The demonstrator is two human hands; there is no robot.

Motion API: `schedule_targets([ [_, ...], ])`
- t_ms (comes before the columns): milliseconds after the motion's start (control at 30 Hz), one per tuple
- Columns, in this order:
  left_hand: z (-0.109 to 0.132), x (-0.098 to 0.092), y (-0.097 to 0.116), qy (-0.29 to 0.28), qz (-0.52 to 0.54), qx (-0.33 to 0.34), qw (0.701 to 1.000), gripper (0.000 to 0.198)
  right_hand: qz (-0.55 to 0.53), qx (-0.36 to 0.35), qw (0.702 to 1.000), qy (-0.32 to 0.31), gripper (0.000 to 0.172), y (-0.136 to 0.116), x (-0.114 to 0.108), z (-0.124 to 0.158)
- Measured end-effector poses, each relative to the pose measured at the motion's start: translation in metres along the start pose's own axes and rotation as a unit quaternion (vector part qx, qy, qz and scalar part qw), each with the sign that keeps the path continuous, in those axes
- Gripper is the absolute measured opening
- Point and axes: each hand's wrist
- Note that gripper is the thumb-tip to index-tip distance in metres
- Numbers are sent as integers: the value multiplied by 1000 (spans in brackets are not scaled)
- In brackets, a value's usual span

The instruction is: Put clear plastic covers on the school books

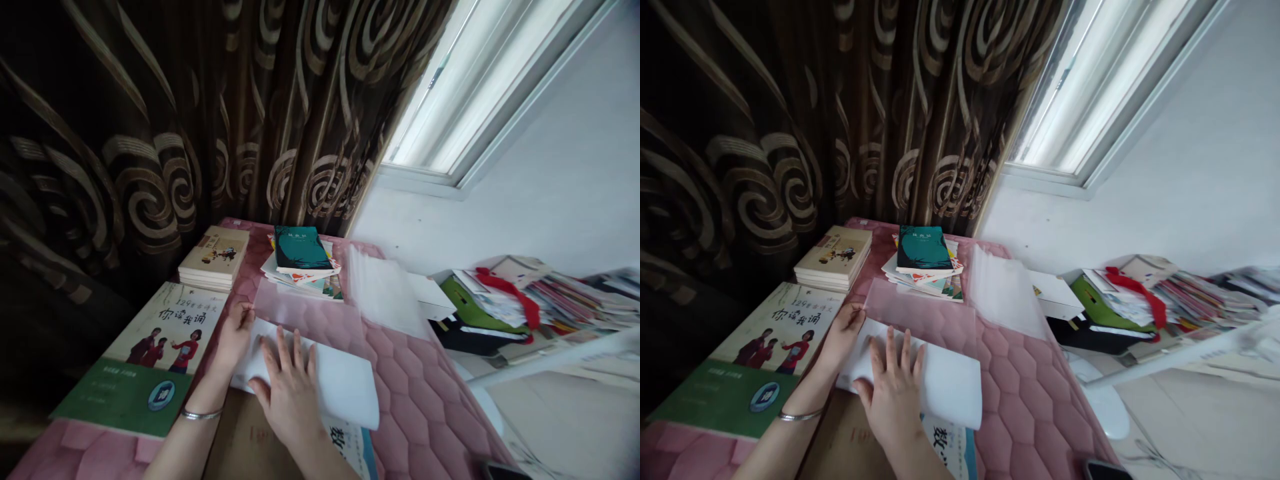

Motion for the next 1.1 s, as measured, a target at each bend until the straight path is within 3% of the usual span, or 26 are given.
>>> schedule_targets([
  [233,3,-3,13,-83,62,-19,994,27,0,5,1000,12,60,0,1,-2],
  [500,2,-2,14,-72,152,-54,984,33,12,-2,1000,6,62,-1,5,1],
  [867,3,-2,17,-51,68,-13,996,19,1,3,1000,12,62,-2,3,0],
  [1000,3,-3,9,-41,54,-7,998,20,-18,-11,999,25,54,3,-10,-5],
  [1100,1,-3,1,-21,49,-5,999,19,-54,16,997,52,46,19,-28,-13],
])
Point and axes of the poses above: each hand's wrist, its own z-axis away from the middle knuckle, its own x-axis out of the palm, y = z × x, and after that the axes turned 12 degrees about x, right-handed
